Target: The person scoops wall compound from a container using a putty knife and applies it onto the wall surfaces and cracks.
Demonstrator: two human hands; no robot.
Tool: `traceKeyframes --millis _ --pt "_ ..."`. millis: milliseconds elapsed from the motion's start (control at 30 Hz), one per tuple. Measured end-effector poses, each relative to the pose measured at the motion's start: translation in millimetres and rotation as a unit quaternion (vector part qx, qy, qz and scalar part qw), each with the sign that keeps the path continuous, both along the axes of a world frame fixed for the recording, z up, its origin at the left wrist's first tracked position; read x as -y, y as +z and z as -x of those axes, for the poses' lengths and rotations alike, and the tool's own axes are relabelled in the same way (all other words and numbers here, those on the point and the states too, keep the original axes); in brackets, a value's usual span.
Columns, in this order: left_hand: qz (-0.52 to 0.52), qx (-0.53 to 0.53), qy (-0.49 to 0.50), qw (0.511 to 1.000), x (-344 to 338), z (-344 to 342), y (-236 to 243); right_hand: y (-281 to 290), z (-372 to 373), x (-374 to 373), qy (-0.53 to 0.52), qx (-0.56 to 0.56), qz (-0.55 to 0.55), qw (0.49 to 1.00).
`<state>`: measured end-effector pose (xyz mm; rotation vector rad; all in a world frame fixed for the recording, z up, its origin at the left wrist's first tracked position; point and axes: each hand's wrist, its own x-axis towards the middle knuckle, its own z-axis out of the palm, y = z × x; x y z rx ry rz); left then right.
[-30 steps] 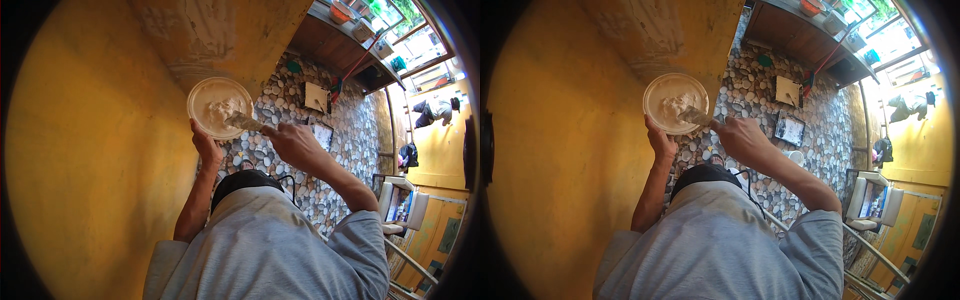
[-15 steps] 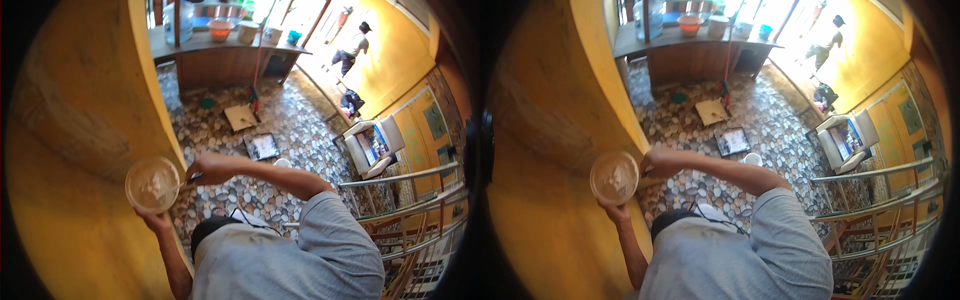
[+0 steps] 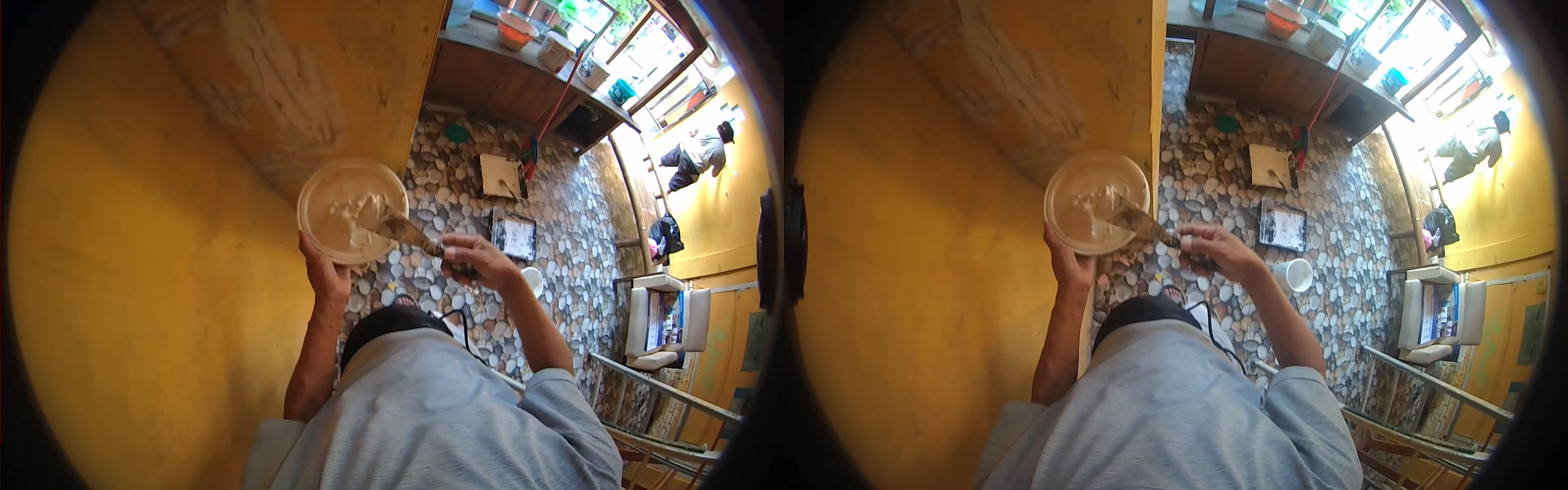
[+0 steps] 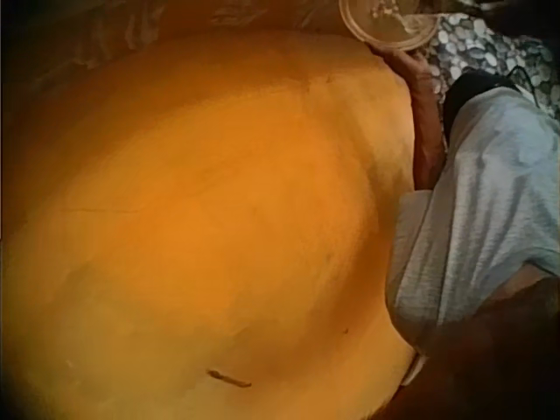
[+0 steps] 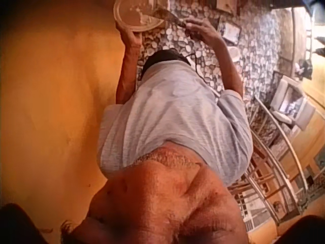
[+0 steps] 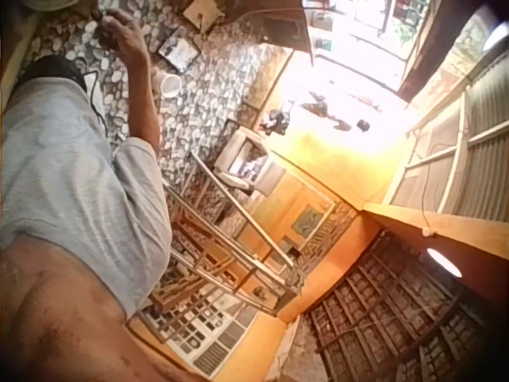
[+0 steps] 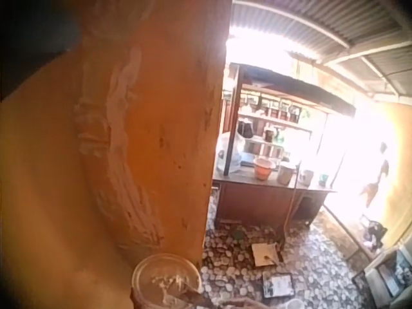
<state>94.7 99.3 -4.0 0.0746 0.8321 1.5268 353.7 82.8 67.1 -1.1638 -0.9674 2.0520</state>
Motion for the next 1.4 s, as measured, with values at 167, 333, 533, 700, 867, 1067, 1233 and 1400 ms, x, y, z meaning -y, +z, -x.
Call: traceKeyframes --millis 167,333,533,700,867,1067,1233,1400 --pt "-0.08 -0.012 -0.004 0.997 14.8 14.6 -32.0 15.5 15.6 10.5 -0.047 0.034 0.007 0.998" --pt "-0.104 0.013 -0.043 0.994 38.8 44.6 -15.9 101.2 46.8 0.4 0.005 -0.129 -0.086 0.988" --pt "-0.235 -0.496 0.008 0.836 91.9 65.1 -24.0 245.4 85.1 -41.6 -0.061 0.11 -0.586 0.8" --pt "-0.31 -0.705 0.134 0.623 86.4 107.1 -133.2 387.6 157.3 -68.4 -0.233 0.321 -0.792 0.464" --pt "-0.287 -0.692 0.103 0.655 98.8 115.8 -96.5 472.7 184.8 -107.2 -0.318 0.414 -0.838 0.159" --pt "-0.254 -0.727 0.097 0.63 107.5 124.7 -104.1 492.5 198.8 -131.3 -0.325 0.533 -0.779 0.066" --pt "-0.294 -0.699 0.098 0.644 95.7 124.7 -112.4 462.3 202.8 -123.8 -0.342 0.574 -0.741 0.068" --pt "-0.337 -0.686 0.107 0.636 83.9 125.0 -109.4 436.0 199.7 -89.4 -0.343 0.585 -0.71 0.189"
